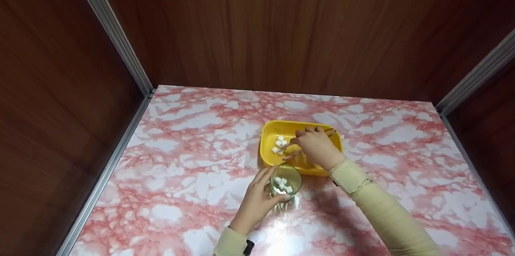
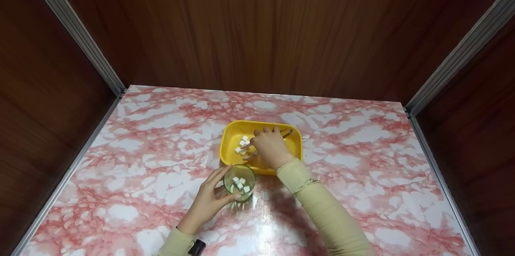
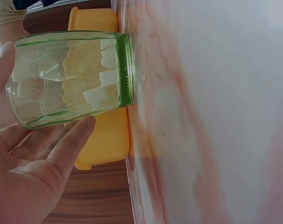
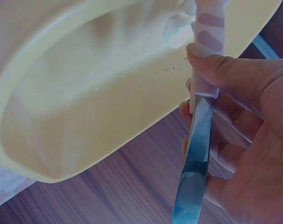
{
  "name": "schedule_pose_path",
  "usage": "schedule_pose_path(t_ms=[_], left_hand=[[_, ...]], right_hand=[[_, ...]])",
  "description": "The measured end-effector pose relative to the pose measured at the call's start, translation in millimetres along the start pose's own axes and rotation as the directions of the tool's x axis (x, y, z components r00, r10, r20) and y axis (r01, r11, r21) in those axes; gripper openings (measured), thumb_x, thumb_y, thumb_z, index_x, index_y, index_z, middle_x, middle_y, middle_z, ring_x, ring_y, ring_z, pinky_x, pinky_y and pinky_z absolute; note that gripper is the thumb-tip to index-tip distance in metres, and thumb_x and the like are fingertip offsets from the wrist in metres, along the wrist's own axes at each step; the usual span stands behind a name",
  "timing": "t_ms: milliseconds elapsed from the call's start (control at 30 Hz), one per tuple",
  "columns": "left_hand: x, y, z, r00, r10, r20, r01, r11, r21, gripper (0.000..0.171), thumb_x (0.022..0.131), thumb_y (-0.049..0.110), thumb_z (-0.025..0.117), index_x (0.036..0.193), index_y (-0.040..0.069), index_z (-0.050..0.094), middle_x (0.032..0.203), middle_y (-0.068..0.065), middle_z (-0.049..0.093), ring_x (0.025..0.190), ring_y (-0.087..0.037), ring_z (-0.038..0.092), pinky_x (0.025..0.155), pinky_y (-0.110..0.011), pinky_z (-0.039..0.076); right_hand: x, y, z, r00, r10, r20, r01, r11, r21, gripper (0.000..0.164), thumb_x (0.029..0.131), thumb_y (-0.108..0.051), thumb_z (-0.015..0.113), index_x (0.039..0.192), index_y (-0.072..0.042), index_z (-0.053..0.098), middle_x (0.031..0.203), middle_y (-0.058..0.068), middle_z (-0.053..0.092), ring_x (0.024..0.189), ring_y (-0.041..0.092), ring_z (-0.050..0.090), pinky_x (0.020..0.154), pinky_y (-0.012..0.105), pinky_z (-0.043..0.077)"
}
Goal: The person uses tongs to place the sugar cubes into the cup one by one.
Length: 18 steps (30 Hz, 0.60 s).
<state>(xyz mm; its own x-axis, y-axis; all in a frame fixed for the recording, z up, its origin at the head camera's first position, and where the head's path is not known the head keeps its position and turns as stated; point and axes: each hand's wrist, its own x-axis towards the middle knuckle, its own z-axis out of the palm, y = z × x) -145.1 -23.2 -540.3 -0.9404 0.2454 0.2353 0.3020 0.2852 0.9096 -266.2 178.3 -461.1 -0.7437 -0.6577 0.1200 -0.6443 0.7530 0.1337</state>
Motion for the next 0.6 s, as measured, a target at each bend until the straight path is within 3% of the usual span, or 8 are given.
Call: schedule_pose_path(t_ms=[333, 467, 600], left_hand=[[0.5, 0.4, 0.4, 1.000, -0.014, 0.012, 0.014, 0.998, -0.056, 0.085, 0.075, 0.037, 0.079, 0.148, 0.027, 0.036, 0.144, 0.006, 0.038, 0.124, -0.022, 0.048, 0.095, -0.029, 0.048], [0.6, -0.1, 0.1, 1.000, -0.006, 0.014, 0.007, 1.000, -0.025, 0.085, 0.076, 0.038, 0.078, 0.148, 0.024, 0.036, 0.143, 0.006, 0.039, 0.126, -0.019, 0.045, 0.097, -0.029, 0.046], [0.3, -0.1, -0.1, 1.000, 0.001, 0.004, -0.001, 1.000, 0.015, 0.085, 0.076, 0.041, 0.077, 0.148, 0.023, 0.036, 0.142, 0.007, 0.040, 0.128, -0.016, 0.042, 0.100, -0.028, 0.043]], right_hand=[[3.5, -0.8, 7.2, 0.999, -0.024, -0.029, 0.024, 1.000, 0.006, 0.026, 0.079, -0.029, 0.080, 0.103, -0.020, 0.076, 0.093, 0.005, 0.063, 0.087, 0.031, 0.057, 0.076, 0.050, 0.047], [3.4, -0.5, 8.0, 1.000, -0.018, -0.022, 0.017, 1.000, -0.012, 0.031, 0.073, -0.019, 0.084, 0.103, -0.021, 0.076, 0.093, 0.005, 0.063, 0.087, 0.031, 0.057, 0.074, 0.049, 0.046], [4.3, -0.8, 8.2, 1.000, -0.016, -0.014, 0.015, 0.999, -0.035, 0.032, 0.073, -0.019, 0.084, 0.103, -0.022, 0.076, 0.093, 0.005, 0.063, 0.087, 0.030, 0.057, 0.074, 0.048, 0.046]])
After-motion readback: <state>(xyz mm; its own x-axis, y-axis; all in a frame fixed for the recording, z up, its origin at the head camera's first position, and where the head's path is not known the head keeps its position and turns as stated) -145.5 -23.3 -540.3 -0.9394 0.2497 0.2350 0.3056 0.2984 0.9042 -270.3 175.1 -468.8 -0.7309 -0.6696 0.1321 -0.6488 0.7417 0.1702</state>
